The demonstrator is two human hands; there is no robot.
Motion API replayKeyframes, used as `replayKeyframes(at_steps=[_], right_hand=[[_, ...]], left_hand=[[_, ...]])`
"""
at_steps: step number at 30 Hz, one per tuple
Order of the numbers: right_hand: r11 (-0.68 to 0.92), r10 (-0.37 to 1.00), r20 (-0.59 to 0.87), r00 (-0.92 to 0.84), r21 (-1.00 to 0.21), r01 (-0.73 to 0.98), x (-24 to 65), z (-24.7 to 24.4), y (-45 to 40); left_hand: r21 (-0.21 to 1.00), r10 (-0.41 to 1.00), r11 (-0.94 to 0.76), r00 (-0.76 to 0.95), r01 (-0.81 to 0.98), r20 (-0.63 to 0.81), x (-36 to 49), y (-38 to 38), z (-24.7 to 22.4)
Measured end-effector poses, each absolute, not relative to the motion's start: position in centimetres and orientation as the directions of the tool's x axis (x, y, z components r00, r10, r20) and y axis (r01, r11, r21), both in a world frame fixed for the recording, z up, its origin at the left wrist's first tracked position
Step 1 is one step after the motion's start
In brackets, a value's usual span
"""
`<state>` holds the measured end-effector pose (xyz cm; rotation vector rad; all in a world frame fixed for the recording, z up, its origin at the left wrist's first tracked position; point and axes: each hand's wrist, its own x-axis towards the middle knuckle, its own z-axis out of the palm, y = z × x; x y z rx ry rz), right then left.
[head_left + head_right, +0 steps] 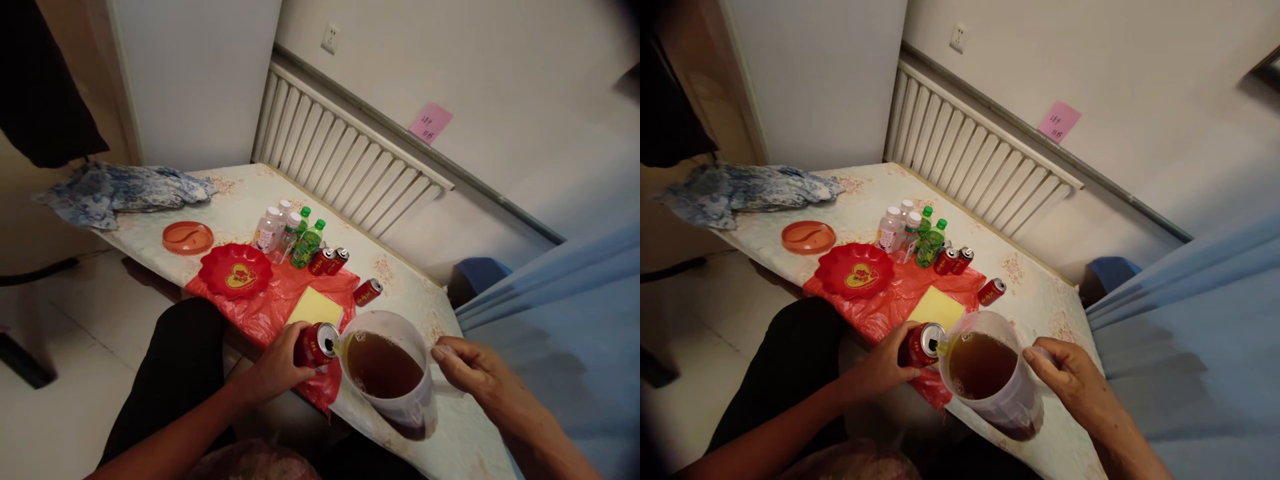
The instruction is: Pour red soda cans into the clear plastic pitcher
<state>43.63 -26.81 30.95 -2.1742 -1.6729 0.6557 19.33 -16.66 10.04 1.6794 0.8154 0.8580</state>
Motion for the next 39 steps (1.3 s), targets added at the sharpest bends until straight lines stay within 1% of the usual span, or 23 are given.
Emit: replayKeyframes(at_steps=[8,24,32,39], right_hand=[[-0.262,0.964,-0.169,0.204,-0.486,0.834,43.62,31.06,-26.7],[-0.241,0.97,-0.146,0.194,-0.498,0.833,43.3,31.28,-26.53],[-0.254,0.966,-0.165,0.199,-0.475,0.842,43.17,31.43,-26.41],[-0.262,0.964,-0.174,0.202,-0.483,0.836,43.21,31.38,-26.46]], left_hand=[[0.962,0.853,-0.245,0.499,0.121,0.155,19.45,-16.66,9.57],[0.966,0.855,-0.235,0.496,0.11,0.152,19.33,-16.66,9.67],[0.966,0.852,-0.235,0.502,0.107,0.152,19.42,-16.63,9.27],[0.961,0.853,-0.252,0.495,0.111,0.166,19.38,-16.65,9.05]])
